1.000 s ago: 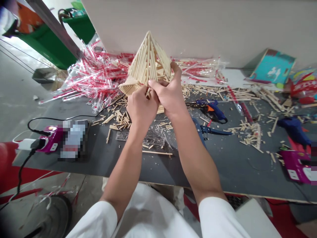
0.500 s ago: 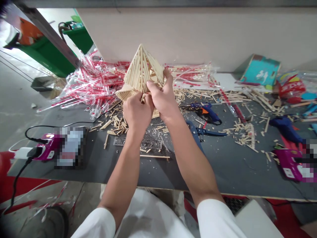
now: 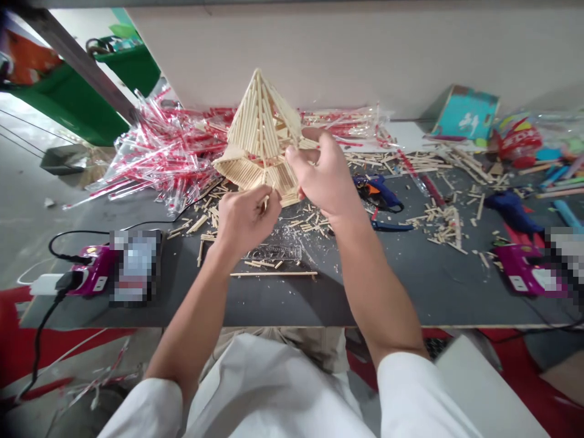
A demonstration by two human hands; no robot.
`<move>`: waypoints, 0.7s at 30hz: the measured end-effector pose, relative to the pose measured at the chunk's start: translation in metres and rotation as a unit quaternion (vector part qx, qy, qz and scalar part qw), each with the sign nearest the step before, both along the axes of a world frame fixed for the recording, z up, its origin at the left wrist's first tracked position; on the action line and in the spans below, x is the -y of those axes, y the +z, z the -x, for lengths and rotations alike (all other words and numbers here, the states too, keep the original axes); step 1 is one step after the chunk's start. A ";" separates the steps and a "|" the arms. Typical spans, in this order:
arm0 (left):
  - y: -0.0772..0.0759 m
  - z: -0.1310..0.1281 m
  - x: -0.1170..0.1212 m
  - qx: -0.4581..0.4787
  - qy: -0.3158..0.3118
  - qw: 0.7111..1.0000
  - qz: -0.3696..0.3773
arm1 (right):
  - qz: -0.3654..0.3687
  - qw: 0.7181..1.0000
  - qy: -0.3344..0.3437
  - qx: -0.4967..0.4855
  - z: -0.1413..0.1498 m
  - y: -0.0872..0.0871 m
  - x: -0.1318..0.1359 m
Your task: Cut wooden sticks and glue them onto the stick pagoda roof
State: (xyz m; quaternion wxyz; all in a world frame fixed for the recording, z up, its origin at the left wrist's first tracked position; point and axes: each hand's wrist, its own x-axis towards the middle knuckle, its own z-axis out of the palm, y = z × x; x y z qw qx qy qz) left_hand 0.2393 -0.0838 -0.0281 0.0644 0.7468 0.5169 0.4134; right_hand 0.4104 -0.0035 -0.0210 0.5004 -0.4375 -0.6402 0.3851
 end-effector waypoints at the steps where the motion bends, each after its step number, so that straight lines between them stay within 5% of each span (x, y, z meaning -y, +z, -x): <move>1: -0.002 0.008 0.007 -0.013 -0.044 0.999 -0.003 | -0.033 0.999 -0.035 0.015 -0.003 0.003 0.011; 4: -0.011 0.029 0.024 -0.061 -0.126 0.989 0.041 | -0.083 0.993 -0.056 0.063 -0.009 0.005 0.051; 9: -0.032 0.047 0.034 -0.124 -0.169 0.970 0.121 | -0.007 0.990 0.079 0.115 -0.002 -0.018 0.103; 16: -0.054 0.051 0.033 -0.149 -0.175 0.962 0.148 | 0.043 0.986 0.139 0.082 0.008 -0.075 0.100; 21: -0.060 0.052 0.030 -0.170 -0.172 0.957 0.159 | 0.055 0.982 0.160 0.085 0.009 -0.085 0.101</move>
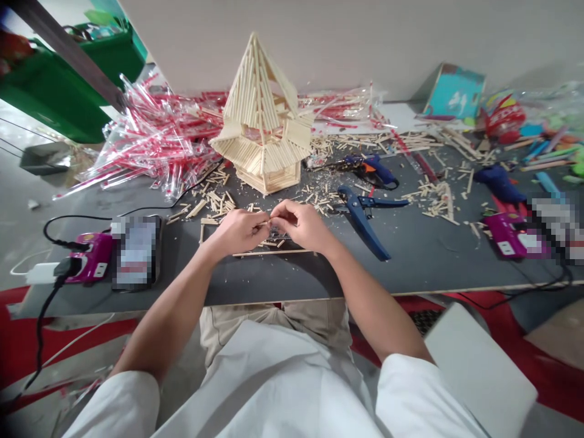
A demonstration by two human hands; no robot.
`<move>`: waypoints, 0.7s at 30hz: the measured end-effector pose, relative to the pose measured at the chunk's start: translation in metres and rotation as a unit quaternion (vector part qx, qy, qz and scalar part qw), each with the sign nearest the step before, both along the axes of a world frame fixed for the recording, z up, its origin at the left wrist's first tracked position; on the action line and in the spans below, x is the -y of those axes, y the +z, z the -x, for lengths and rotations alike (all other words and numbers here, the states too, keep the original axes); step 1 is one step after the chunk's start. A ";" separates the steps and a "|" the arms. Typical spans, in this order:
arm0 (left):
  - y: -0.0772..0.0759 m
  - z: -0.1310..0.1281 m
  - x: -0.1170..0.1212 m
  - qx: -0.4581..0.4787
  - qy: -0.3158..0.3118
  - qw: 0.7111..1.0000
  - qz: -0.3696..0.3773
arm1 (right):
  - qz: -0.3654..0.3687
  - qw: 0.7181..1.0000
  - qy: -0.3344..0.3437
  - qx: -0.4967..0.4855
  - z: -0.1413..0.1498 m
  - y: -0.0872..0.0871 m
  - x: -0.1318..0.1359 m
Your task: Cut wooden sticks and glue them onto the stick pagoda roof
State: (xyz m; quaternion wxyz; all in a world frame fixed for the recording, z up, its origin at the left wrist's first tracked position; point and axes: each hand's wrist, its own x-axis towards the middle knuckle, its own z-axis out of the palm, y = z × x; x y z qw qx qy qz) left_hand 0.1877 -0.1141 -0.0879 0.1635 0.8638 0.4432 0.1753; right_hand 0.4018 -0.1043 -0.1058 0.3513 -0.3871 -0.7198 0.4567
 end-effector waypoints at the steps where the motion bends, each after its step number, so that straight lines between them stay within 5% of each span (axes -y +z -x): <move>1: -0.001 0.000 0.000 -0.005 0.003 1.000 0.001 | 0.007 1.000 0.002 -0.006 0.001 0.000 0.001; 21: -0.003 -0.014 0.004 -0.015 0.083 0.996 -0.002 | -0.011 0.991 -0.089 -0.096 0.022 -0.011 0.005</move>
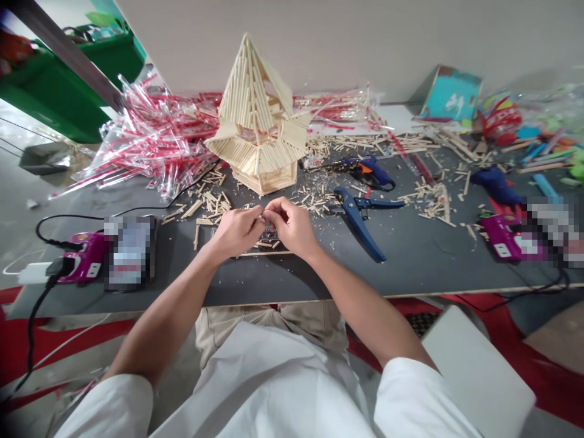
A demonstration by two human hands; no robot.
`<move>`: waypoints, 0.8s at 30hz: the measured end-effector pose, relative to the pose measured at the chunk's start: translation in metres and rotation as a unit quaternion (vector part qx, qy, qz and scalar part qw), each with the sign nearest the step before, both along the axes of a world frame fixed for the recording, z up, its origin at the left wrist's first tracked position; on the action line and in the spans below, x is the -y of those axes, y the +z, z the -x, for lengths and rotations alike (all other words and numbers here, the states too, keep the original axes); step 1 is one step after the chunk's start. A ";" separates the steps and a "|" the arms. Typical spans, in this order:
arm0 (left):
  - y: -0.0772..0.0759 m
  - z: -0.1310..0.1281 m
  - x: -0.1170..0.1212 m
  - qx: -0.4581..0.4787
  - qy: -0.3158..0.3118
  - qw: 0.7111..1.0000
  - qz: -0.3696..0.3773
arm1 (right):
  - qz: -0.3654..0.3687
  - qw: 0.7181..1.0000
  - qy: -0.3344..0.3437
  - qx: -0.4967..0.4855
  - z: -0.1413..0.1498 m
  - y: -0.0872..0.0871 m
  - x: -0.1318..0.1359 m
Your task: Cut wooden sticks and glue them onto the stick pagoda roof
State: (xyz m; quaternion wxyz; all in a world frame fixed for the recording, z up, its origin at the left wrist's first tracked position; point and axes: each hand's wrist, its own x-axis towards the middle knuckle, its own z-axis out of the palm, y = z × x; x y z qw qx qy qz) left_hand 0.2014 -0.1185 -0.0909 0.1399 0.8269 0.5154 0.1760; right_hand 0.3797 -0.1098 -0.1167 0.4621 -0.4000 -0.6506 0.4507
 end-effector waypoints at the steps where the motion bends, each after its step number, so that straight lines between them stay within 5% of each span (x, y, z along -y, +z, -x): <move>1: 0.000 0.000 0.000 0.001 -0.001 1.000 0.002 | 0.000 1.000 -0.001 0.000 0.000 0.000 0.000; 24: 0.000 0.006 -0.002 0.011 -0.045 0.999 0.009 | 0.034 0.999 0.015 -0.010 -0.002 0.001 -0.004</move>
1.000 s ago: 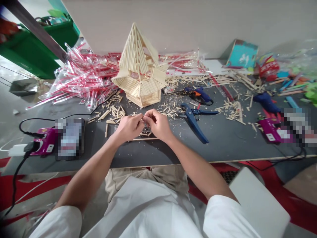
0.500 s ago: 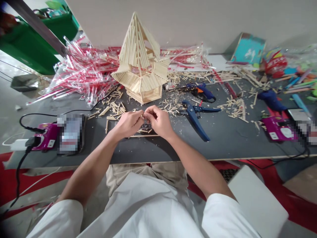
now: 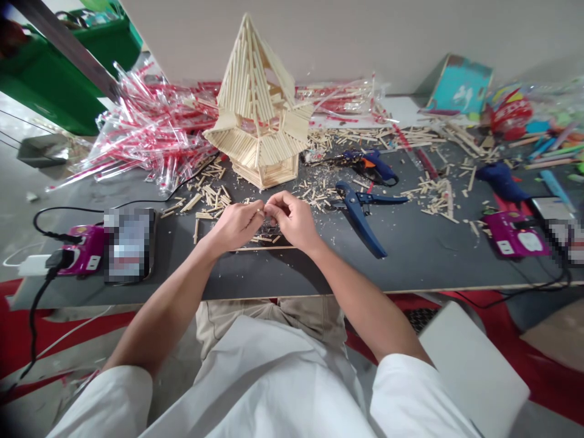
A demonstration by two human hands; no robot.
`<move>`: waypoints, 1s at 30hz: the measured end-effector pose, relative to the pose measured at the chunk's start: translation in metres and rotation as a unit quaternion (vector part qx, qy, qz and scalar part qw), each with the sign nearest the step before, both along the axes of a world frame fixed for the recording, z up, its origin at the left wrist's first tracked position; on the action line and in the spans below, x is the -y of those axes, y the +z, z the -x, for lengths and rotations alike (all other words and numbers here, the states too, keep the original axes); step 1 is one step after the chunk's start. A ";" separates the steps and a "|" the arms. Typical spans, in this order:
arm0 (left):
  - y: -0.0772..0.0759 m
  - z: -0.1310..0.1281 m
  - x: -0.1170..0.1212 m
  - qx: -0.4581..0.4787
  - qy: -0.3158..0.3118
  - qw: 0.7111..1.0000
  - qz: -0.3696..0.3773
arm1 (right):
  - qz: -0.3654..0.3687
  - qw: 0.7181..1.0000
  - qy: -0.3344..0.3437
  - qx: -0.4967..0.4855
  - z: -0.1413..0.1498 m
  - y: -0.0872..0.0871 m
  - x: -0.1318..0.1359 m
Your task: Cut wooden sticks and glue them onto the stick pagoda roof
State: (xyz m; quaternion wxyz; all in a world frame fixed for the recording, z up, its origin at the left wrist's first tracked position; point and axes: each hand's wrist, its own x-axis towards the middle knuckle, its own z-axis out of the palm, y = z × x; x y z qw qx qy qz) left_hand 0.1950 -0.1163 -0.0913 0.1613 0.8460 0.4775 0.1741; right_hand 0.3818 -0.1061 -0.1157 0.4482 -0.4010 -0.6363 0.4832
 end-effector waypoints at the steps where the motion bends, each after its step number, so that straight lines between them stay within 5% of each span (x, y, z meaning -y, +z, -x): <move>1: 0.000 0.000 0.001 0.000 0.005 1.000 -0.007 | 0.003 1.000 0.001 -0.001 -0.001 0.002 -0.001; 12: -0.001 0.006 -0.006 0.059 -0.028 0.990 -0.127 | 0.053 0.996 -0.019 -0.075 -0.019 0.014 -0.006; 20: -0.014 -0.004 -0.005 0.247 -0.011 0.958 -0.145 | 0.035 0.994 -0.009 -0.099 -0.013 0.023 0.003; 30: -0.011 -0.005 -0.004 0.407 -0.015 0.913 -0.030 | 0.036 0.987 0.033 -0.152 -0.013 0.024 0.006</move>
